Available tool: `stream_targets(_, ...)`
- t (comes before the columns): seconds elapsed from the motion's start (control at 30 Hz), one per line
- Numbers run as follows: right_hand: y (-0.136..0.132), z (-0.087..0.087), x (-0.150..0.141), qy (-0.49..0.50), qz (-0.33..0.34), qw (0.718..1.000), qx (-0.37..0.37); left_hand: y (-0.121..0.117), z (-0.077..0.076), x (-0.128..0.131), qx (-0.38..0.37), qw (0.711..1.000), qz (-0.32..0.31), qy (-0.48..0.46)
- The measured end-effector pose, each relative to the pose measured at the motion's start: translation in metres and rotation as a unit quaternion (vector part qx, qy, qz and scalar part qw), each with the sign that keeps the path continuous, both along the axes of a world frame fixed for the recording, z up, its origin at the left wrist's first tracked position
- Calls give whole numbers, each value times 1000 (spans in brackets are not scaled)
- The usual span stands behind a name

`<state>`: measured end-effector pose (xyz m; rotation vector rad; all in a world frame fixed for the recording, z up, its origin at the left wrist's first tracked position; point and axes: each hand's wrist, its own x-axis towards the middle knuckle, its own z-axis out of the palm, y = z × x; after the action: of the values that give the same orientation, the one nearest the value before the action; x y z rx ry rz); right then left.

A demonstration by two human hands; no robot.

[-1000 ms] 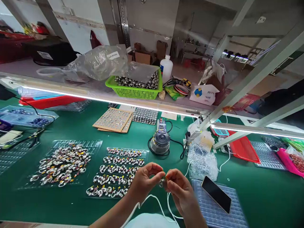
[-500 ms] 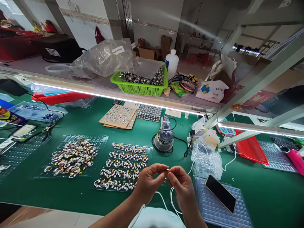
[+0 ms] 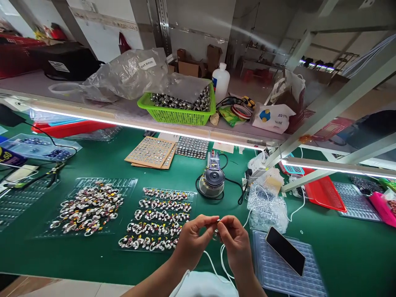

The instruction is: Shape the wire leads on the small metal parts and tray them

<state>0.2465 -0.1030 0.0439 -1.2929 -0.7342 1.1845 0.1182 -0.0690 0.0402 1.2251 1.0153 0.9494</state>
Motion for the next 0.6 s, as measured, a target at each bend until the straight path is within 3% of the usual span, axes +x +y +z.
stream_targets(0.33, 1, -14, 0, -22, -5, 1000, -1, -1, -6, 1, 47, 999, -6, 24)
stream_targets(0.6, 1, -7, -3, -67, -13, 998, -12, -4, -13, 0, 80, 996, 11, 28)
